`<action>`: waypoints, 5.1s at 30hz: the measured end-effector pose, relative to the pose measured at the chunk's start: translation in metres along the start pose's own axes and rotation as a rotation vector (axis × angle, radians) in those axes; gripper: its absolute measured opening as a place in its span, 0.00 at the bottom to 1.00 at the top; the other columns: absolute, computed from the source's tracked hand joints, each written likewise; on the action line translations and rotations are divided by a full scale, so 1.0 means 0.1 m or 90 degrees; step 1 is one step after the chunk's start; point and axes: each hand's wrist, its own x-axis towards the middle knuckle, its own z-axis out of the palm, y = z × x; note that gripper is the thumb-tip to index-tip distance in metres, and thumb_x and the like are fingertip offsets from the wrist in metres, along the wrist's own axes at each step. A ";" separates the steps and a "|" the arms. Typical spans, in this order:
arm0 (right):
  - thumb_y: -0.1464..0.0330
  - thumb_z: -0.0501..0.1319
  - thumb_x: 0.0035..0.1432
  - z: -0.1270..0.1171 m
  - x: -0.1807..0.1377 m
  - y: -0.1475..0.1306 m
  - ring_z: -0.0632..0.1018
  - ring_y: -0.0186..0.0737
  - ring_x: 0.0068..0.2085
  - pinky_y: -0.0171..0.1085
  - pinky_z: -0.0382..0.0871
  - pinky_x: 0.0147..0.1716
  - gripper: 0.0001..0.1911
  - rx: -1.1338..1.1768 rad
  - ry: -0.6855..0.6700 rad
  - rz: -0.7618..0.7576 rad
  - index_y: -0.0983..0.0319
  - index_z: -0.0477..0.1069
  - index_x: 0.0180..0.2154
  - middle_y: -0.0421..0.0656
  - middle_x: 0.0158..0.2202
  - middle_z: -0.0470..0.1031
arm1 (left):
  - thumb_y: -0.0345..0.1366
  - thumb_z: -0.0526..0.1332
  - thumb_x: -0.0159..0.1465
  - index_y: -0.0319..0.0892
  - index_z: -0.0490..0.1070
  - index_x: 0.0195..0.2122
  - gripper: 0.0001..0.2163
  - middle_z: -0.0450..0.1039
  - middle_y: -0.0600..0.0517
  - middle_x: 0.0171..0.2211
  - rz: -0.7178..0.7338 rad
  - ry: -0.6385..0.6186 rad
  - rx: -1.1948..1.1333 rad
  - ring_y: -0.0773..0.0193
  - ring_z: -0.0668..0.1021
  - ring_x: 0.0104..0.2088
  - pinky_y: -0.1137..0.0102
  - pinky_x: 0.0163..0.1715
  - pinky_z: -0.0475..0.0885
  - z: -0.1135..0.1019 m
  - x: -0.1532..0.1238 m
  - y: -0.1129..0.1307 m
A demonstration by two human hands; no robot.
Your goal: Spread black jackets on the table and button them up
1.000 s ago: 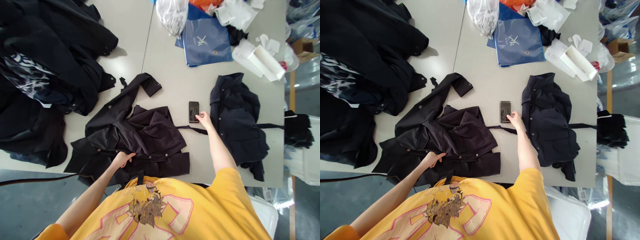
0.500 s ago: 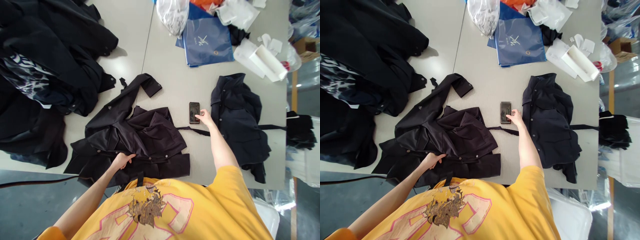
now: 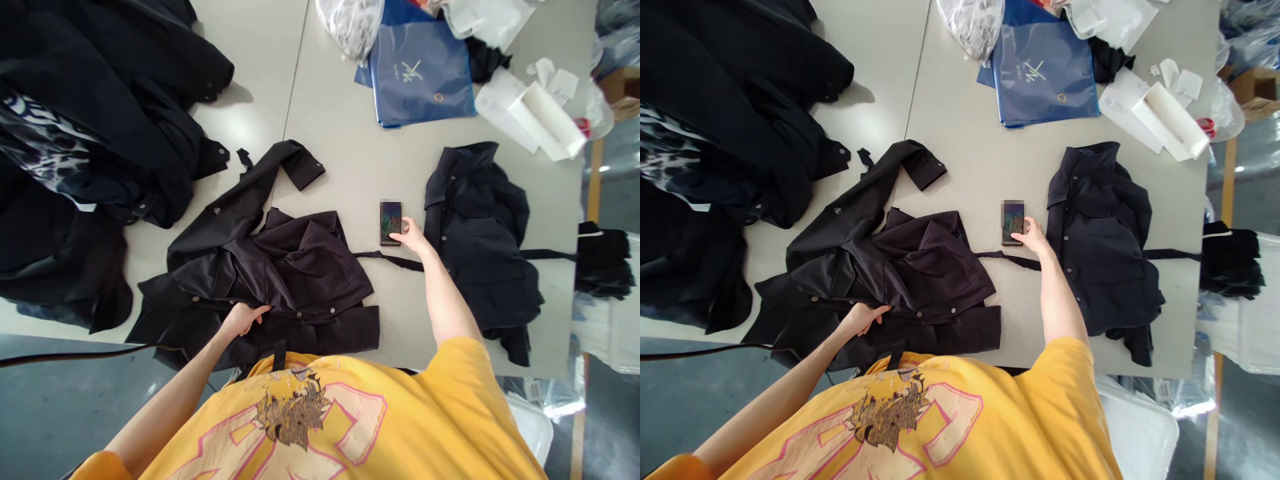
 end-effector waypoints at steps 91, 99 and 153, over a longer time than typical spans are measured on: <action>0.55 0.72 0.44 -0.18 0.38 -0.24 0.71 0.44 0.42 0.48 0.68 0.49 0.32 -0.027 -0.021 0.011 0.56 0.64 0.49 0.42 0.43 0.65 | 0.71 0.60 0.51 0.41 0.72 0.17 0.33 0.61 0.51 0.07 -0.052 0.025 -0.013 0.61 0.67 0.11 0.67 0.21 0.67 -0.02 -0.09 0.11; 0.52 0.71 0.47 -0.20 0.39 -0.24 0.70 0.42 0.38 0.45 0.70 0.46 0.30 -0.041 -0.018 -0.018 0.55 0.65 0.48 0.41 0.41 0.65 | 0.71 0.60 0.50 0.42 0.72 0.17 0.32 0.60 0.51 0.07 -0.102 0.021 0.005 0.58 0.68 0.11 0.66 0.21 0.66 0.02 0.02 -0.01; 0.47 0.57 0.62 -0.02 0.25 -0.50 0.74 0.45 0.40 0.47 0.70 0.48 0.24 0.005 0.154 0.075 0.61 0.69 0.43 0.44 0.36 0.72 | 0.64 0.61 0.57 0.39 0.74 0.20 0.29 0.59 0.53 0.06 -0.170 0.000 0.024 0.63 0.69 0.11 0.70 0.22 0.65 0.01 0.02 0.04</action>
